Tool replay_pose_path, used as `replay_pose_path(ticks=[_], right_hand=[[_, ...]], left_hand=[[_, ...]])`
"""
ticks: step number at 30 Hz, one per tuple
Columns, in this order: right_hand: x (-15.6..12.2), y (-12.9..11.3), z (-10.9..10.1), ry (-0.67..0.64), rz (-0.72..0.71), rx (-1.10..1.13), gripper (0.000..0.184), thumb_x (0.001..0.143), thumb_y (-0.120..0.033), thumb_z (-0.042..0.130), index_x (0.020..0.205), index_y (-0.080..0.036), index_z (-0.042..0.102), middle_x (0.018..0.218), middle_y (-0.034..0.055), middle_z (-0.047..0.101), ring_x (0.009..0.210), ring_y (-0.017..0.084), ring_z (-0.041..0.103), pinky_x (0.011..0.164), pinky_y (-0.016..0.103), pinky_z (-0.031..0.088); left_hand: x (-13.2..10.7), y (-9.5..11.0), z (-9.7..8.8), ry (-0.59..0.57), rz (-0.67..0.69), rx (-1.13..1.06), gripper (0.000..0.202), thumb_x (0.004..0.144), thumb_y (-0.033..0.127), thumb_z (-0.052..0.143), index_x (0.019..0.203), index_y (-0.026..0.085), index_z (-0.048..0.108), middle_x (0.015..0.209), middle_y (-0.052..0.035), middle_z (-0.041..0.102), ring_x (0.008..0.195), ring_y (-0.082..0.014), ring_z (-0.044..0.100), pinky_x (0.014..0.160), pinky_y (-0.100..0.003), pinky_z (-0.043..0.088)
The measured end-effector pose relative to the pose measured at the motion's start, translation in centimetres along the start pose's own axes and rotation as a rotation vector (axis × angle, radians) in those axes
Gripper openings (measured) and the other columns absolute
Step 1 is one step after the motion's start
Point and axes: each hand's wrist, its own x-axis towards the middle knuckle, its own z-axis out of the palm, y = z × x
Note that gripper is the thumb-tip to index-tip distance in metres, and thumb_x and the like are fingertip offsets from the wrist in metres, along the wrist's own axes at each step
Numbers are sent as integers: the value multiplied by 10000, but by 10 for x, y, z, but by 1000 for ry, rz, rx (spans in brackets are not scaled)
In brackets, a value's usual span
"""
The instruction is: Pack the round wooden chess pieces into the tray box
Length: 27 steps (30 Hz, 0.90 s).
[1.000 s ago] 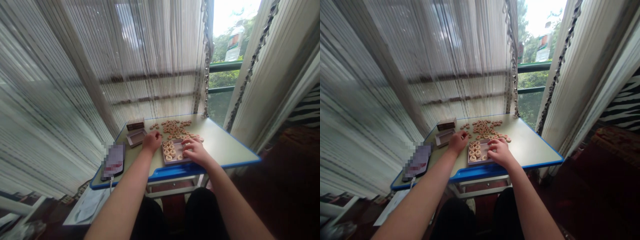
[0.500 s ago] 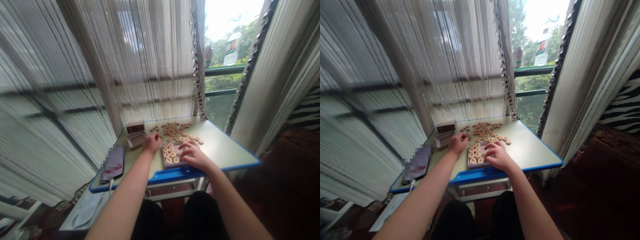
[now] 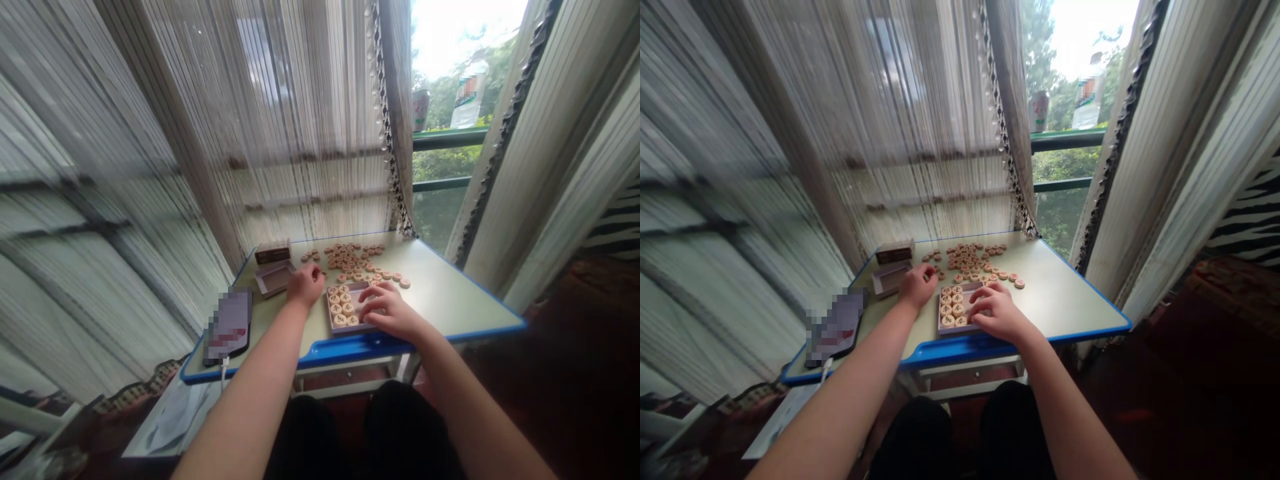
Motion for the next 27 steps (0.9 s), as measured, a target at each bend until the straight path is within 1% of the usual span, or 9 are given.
replay_pose_path(ticks=[10,17,19,21,23,24,27], right_hand=[[0,-3,-2,0,-10,25,163,731,-254,574,704,-281,733,1001,14,617,1044,240,412,994,426,262],[-1,-3,-1,20,-27,34,141,722,-240,595,698,-280,727,982,15,628,1041,236,422,977,406,297],[0,0,0,90,-38,39,149,731,-228,575,709,-256,719,944,27,636,1004,225,454,945,390,333],[2,4,2,224,-23,38,168,746,-211,537,752,-224,704,920,43,638,965,213,489,921,378,360],[4,11,5,360,27,29,188,751,-210,514,833,-200,682,946,61,630,968,214,506,929,386,362],[4,14,7,404,57,22,205,750,-217,511,878,-193,668,967,69,623,982,219,508,939,395,359],[6,23,13,456,135,9,277,734,-225,494,969,-175,632,1006,92,609,1006,234,506,925,408,380]], left_hand=[[0,-1,1,-4,22,7,83,714,197,513,721,186,595,744,-30,643,683,-156,569,628,-256,429],[1,-3,3,-19,18,10,92,714,206,503,713,185,592,739,-24,639,654,-146,558,633,-256,420],[1,-3,3,-22,8,12,98,717,205,499,714,182,595,747,-25,640,655,-144,558,640,-255,422],[1,-3,2,-28,5,12,100,718,200,499,712,179,596,750,-27,640,663,-144,560,649,-254,424],[1,-3,2,-33,7,14,97,714,196,502,709,179,597,747,-29,639,676,-147,562,652,-254,425],[1,-3,2,-34,7,16,96,713,194,503,708,179,598,745,-30,639,684,-149,564,653,-254,425],[1,-3,3,-41,4,16,97,712,195,508,709,180,603,742,-33,639,696,-156,566,650,-257,427]])
